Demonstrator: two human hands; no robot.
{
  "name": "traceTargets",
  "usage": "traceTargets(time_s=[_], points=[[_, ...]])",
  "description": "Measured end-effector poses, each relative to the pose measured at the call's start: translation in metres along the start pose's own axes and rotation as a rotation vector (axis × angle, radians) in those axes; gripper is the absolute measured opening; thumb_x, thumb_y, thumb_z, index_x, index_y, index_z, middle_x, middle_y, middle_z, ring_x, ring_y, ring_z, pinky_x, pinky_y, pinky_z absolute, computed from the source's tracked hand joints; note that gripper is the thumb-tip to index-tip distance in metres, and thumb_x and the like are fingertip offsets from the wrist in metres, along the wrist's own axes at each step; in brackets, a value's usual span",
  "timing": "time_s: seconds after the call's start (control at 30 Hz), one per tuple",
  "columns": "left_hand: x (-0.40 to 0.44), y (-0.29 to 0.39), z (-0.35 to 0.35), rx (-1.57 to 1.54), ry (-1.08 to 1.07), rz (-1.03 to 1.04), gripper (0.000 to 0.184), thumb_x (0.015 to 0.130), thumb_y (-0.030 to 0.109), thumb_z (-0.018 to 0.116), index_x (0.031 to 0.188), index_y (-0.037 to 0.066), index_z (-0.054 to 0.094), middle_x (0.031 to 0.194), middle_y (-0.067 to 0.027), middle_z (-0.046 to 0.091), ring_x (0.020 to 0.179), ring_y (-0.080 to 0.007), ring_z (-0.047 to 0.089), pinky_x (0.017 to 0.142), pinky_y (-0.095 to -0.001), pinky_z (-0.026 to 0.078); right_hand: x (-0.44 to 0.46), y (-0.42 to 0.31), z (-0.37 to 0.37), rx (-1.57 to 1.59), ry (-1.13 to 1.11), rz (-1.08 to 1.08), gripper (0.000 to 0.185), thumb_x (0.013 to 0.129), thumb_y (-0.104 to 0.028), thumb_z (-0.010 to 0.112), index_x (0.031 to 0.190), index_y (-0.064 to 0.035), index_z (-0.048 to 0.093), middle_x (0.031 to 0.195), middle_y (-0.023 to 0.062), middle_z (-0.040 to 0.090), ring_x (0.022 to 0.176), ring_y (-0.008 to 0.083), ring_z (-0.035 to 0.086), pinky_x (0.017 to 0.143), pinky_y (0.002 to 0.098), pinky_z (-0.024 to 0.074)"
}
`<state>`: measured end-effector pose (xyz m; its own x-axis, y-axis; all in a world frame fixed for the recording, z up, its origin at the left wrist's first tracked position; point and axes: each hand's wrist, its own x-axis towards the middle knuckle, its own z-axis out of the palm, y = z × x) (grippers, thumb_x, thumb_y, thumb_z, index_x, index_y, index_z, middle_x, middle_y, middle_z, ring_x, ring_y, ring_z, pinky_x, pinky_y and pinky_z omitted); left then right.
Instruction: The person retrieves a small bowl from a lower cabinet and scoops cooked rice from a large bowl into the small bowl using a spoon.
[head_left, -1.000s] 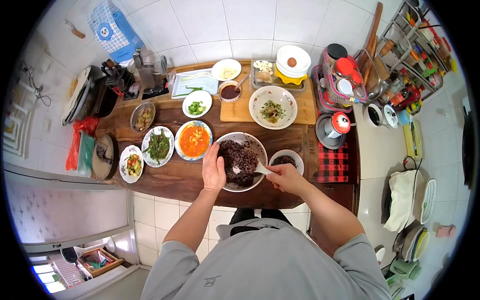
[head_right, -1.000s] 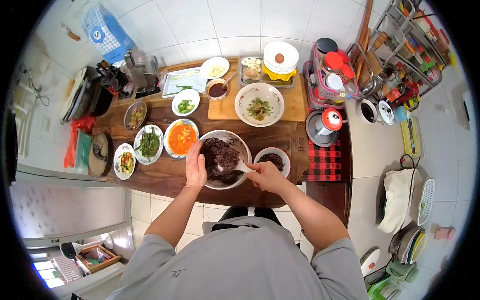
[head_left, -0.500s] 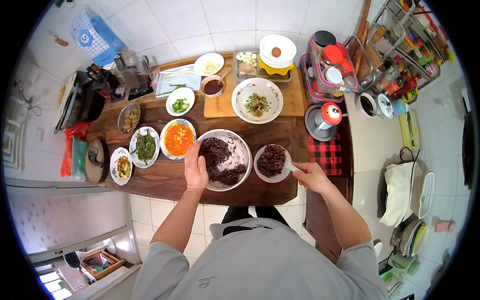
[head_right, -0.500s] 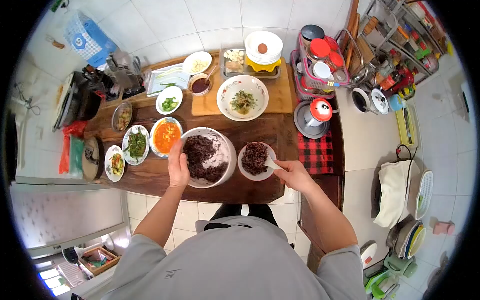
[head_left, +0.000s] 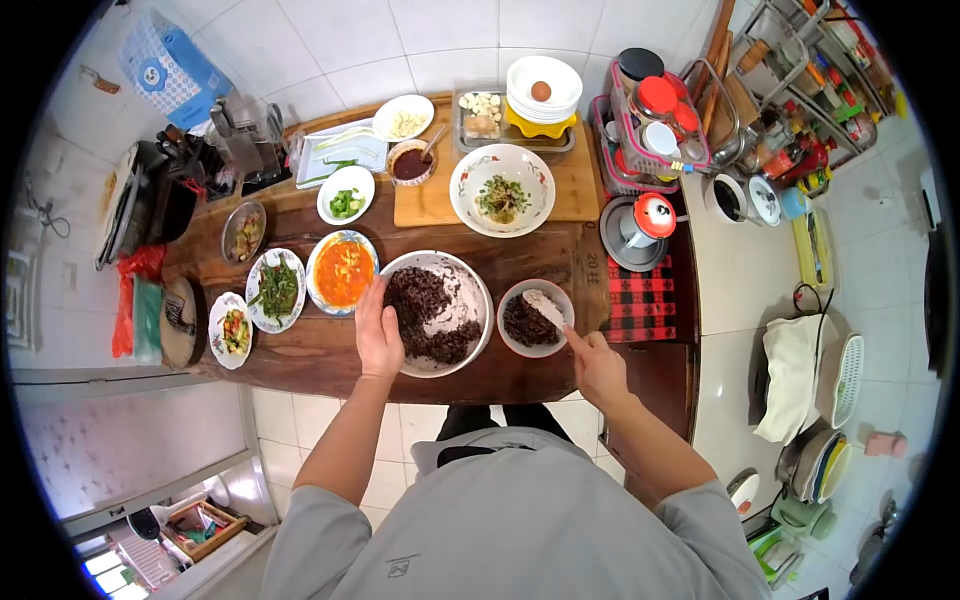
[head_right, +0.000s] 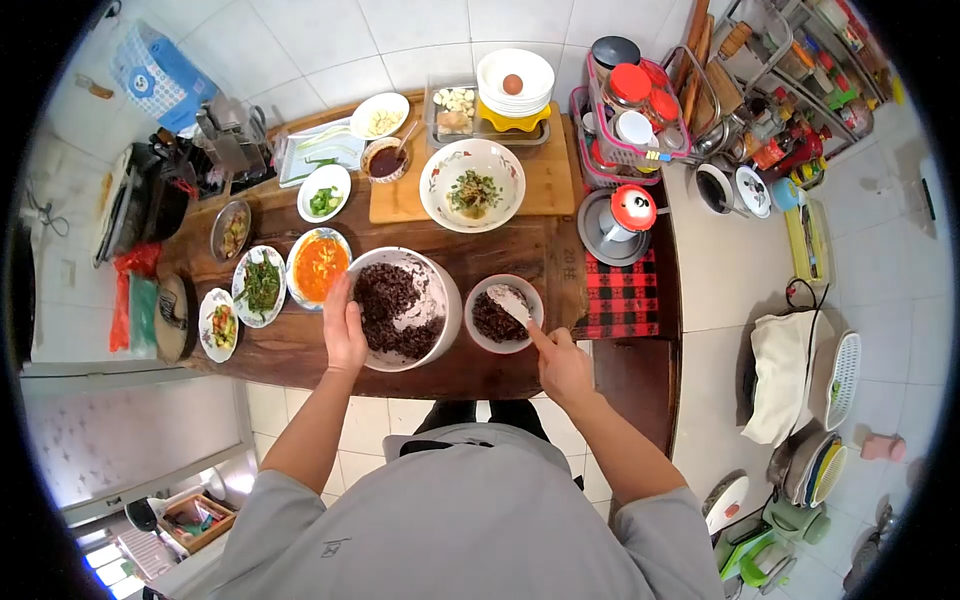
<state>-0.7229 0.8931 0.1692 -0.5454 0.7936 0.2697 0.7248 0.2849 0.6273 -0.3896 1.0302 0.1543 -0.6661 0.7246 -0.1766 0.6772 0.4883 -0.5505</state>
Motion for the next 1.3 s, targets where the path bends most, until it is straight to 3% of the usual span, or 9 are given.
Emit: traceTargets(time_s=[0.13, 0.23, 0.33, 0.53, 0.63, 0.83, 1.13, 1.27, 1.3], points=[[0.003, 0.002, 0.000, -0.017, -0.001, -0.024, 0.042, 0.094, 0.015, 0.041, 0.132, -0.001, 0.046, 0.138, -0.0197, 0.045, 0.129, -0.0377, 0.038, 0.110, -0.0438, 0.026, 0.002, 0.004, 0.009, -0.069, -0.100, 0.103, 0.043, 0.087, -0.011, 0.054, 0.129, -0.0196, 0.056, 0.090, 0.0124, 0.056, 0.076, 0.0314, 0.061, 0.067, 0.0441, 0.0499], [0.001, 0.003, -0.002, -0.025, -0.011, -0.037, 0.043, 0.093, 0.014, 0.042, 0.133, -0.001, 0.046, 0.138, -0.0195, 0.045, 0.129, -0.0376, 0.038, 0.110, -0.0438, 0.027, -0.004, 0.002, 0.002, 0.202, 0.060, 0.094, 0.041, 0.085, -0.011, 0.059, 0.126, -0.0170, 0.058, 0.087, 0.0131, 0.056, 0.081, 0.0327, 0.060, 0.071, 0.0403, 0.0492], [-0.001, 0.000, 0.002, -0.024, -0.012, -0.040, 0.043, 0.093, 0.015, 0.043, 0.133, -0.001, 0.046, 0.138, -0.0194, 0.045, 0.130, -0.0374, 0.038, 0.110, -0.0437, 0.026, -0.004, 0.015, 0.014, 0.127, -0.006, 0.144, 0.042, 0.085, -0.011, 0.061, 0.126, -0.0162, 0.059, 0.089, 0.0149, 0.059, 0.083, 0.0297, 0.061, 0.076, 0.0363, 0.0486], [0.000, 0.002, 0.001, -0.024, -0.012, -0.048, 0.043, 0.093, 0.015, 0.043, 0.133, -0.001, 0.046, 0.139, -0.0190, 0.044, 0.130, -0.0373, 0.037, 0.111, -0.0436, 0.026, -0.008, 0.015, 0.022, 0.823, 0.007, 0.292, 0.042, 0.087, -0.012, 0.059, 0.129, -0.0131, 0.057, 0.090, 0.0190, 0.059, 0.085, 0.0303, 0.061, 0.079, 0.0349, 0.0470], [-0.001, 0.001, -0.001, -0.013, -0.010, -0.042, 0.044, 0.093, 0.015, 0.043, 0.133, -0.001, 0.046, 0.139, -0.0186, 0.044, 0.130, -0.0373, 0.037, 0.111, -0.0433, 0.026, -0.007, 0.015, 0.021, 0.477, -0.029, 0.297, 0.041, 0.087, -0.013, 0.059, 0.128, -0.0120, 0.057, 0.090, 0.0182, 0.059, 0.086, 0.0299, 0.061, 0.078, 0.0350, 0.0471], [0.000, 0.000, 0.001, -0.025, -0.016, -0.029, 0.045, 0.091, 0.012, 0.044, 0.134, -0.001, 0.045, 0.139, -0.0183, 0.044, 0.131, -0.0371, 0.036, 0.111, -0.0426, 0.026, -0.008, 0.001, 0.016, 0.214, -0.069, 0.291, 0.042, 0.086, -0.009, 0.061, 0.128, -0.0104, 0.057, 0.082, 0.0109, 0.056, 0.084, 0.0238, 0.058, 0.077, 0.0311, 0.0458], [-0.001, -0.001, -0.001, -0.011, -0.006, -0.044, 0.045, 0.091, 0.013, 0.045, 0.134, -0.001, 0.045, 0.139, -0.0190, 0.044, 0.131, -0.0369, 0.036, 0.111, -0.0425, 0.026, -0.008, 0.011, 0.039, 0.688, -0.030, 0.397, 0.039, 0.090, -0.008, 0.058, 0.128, -0.0027, 0.054, 0.096, 0.0099, 0.065, 0.086, 0.0117, 0.057, 0.079, 0.0245, 0.0443], [-0.001, -0.002, 0.000, -0.019, 0.000, -0.026, 0.045, 0.092, 0.013, 0.044, 0.134, -0.001, 0.044, 0.138, -0.0188, 0.046, 0.130, -0.0371, 0.038, 0.110, -0.0432, 0.027, -0.006, 0.000, 0.020, 0.345, -0.074, 0.328, 0.038, 0.090, -0.005, 0.056, 0.128, -0.0007, 0.055, 0.101, 0.0067, 0.066, 0.088, 0.0122, 0.057, 0.078, 0.0265, 0.0460], [0.000, -0.002, 0.001, -0.027, 0.003, -0.023, 0.045, 0.092, 0.013, 0.044, 0.134, -0.001, 0.044, 0.138, -0.0187, 0.046, 0.130, -0.0372, 0.038, 0.110, -0.0432, 0.027, -0.007, 0.008, 0.026, 0.425, -0.022, 0.312, 0.038, 0.090, -0.006, 0.056, 0.128, -0.0009, 0.055, 0.098, 0.0061, 0.066, 0.086, 0.0122, 0.057, 0.077, 0.0266, 0.0461]])
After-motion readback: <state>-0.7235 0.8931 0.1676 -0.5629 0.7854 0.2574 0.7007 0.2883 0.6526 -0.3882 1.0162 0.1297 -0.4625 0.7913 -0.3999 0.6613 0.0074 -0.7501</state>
